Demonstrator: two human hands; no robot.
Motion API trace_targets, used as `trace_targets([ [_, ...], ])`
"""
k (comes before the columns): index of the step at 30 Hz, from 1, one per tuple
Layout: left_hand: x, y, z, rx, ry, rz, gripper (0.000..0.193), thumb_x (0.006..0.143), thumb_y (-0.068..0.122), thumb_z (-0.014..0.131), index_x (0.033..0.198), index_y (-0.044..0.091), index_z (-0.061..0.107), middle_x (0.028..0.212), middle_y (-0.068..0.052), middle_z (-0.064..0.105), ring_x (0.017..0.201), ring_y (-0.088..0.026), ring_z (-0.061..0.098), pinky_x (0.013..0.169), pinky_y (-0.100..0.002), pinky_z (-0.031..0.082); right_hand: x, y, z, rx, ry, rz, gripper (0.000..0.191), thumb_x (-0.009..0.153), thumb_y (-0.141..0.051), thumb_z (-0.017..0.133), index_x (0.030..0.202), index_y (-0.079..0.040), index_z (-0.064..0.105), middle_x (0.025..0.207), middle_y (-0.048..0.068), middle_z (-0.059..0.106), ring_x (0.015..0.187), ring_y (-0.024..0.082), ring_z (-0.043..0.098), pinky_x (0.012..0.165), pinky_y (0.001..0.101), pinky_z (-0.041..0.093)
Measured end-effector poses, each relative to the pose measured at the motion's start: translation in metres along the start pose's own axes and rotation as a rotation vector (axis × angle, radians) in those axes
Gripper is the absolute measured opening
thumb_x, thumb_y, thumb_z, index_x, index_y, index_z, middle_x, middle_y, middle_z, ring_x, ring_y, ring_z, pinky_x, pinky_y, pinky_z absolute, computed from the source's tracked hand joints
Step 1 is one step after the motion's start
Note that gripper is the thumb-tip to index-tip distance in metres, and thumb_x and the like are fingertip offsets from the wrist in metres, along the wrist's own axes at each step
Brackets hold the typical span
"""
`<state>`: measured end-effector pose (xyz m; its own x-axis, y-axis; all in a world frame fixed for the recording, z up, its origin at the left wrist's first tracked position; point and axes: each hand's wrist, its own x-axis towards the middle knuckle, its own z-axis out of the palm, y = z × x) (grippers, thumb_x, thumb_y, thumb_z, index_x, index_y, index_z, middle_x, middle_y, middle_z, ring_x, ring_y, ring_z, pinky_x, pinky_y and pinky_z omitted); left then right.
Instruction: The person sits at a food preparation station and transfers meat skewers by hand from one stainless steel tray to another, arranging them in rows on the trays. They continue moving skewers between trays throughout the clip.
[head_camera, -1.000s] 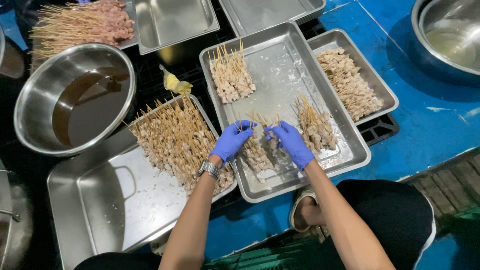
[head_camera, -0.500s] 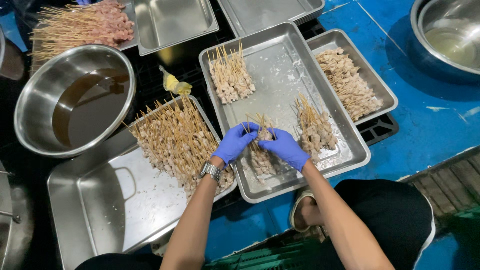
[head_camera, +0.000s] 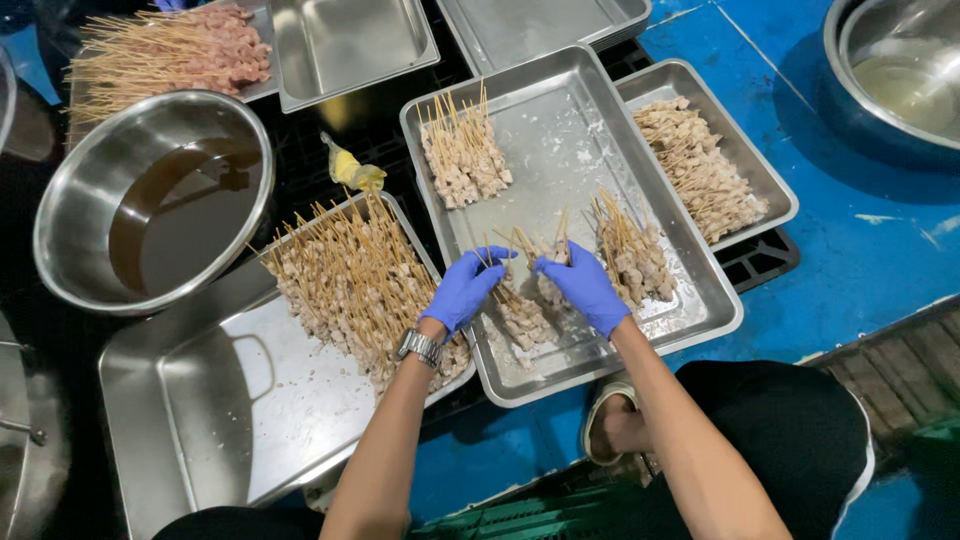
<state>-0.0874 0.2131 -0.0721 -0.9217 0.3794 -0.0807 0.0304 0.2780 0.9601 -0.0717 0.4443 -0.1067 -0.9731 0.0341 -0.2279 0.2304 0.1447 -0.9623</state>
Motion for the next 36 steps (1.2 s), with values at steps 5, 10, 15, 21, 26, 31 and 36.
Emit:
trace_targets([
  [5, -0.005, 0.012, 0.001, 0.132, 0.060, -0.133, 0.034, 0.096, 0.019, 0.070, 0.129, 0.012, 0.073, 0.086, -0.007, 0.064, 0.077, -0.013, 0.057, 0.071, -0.028, 0.049, -0.003, -0.009, 0.000, 0.148, 0.009, -0.046, 0.040, 0.089, -0.023, 0.079, 0.118, 0.000, 0.064, 0.097, 0.006, 0.076, 0.087, 0.012, 0.070, 0.077, 0.0263, 0.054],
  [10, 0.004, 0.017, 0.009, -0.207, 0.077, -0.002, 0.029, 0.092, 0.011, 0.072, 0.119, 0.004, 0.072, 0.090, 0.001, 0.071, 0.081, -0.006, 0.064, 0.074, -0.023, 0.053, -0.017, -0.021, 0.009, 0.083, -0.138, -0.126, 0.037, 0.082, -0.020, 0.082, 0.112, -0.002, 0.072, 0.098, 0.004, 0.075, 0.087, 0.008, 0.068, 0.077, 0.0250, 0.055],
  [15, 0.010, 0.023, 0.015, -0.114, 0.110, -0.004, 0.015, 0.092, 0.011, 0.074, 0.105, 0.001, 0.073, 0.086, -0.002, 0.073, 0.077, -0.007, 0.064, 0.070, -0.025, 0.053, -0.014, -0.019, 0.014, 0.055, -0.119, -0.165, 0.029, 0.088, -0.023, 0.079, 0.110, -0.004, 0.074, 0.097, 0.001, 0.075, 0.086, 0.005, 0.065, 0.077, 0.0231, 0.054],
  [21, 0.008, 0.024, 0.015, -0.033, 0.129, 0.015, 0.015, 0.092, 0.012, 0.075, 0.104, 0.003, 0.073, 0.084, -0.002, 0.071, 0.075, -0.008, 0.060, 0.068, -0.026, 0.051, -0.007, -0.005, 0.011, 0.030, -0.007, -0.063, 0.025, 0.094, -0.027, 0.072, 0.107, -0.006, 0.073, 0.086, 0.000, 0.071, 0.075, 0.007, 0.059, 0.066, 0.0249, 0.048],
  [26, 0.005, 0.011, 0.011, -0.144, 0.088, 0.027, 0.016, 0.095, 0.011, 0.071, 0.109, 0.004, 0.071, 0.096, -0.001, 0.073, 0.086, -0.008, 0.064, 0.077, -0.024, 0.053, 0.001, 0.002, 0.002, 0.246, 0.071, -0.089, 0.024, 0.095, -0.027, 0.070, 0.104, -0.006, 0.074, 0.087, -0.002, 0.072, 0.077, 0.004, 0.062, 0.068, 0.0235, 0.050],
  [31, 0.005, -0.004, 0.005, -0.244, 0.087, 0.054, 0.016, 0.098, 0.009, 0.066, 0.112, 0.002, 0.069, 0.104, -0.003, 0.074, 0.095, -0.010, 0.068, 0.086, -0.026, 0.056, -0.001, -0.008, -0.004, 0.029, 0.147, -0.124, 0.033, 0.093, -0.032, 0.074, 0.108, -0.003, 0.071, 0.089, 0.000, 0.072, 0.078, 0.008, 0.061, 0.069, 0.0277, 0.050],
  [36, 0.008, -0.005, 0.001, -0.297, 0.065, 0.053, 0.020, 0.102, 0.009, 0.060, 0.117, -0.001, 0.066, 0.106, -0.008, 0.073, 0.098, -0.014, 0.071, 0.090, -0.029, 0.057, -0.023, -0.036, 0.005, -0.508, 0.158, -0.286, 0.046, 0.091, -0.037, 0.076, 0.122, -0.004, 0.065, 0.101, 0.016, 0.070, 0.089, 0.030, 0.066, 0.081, 0.0382, 0.052],
])
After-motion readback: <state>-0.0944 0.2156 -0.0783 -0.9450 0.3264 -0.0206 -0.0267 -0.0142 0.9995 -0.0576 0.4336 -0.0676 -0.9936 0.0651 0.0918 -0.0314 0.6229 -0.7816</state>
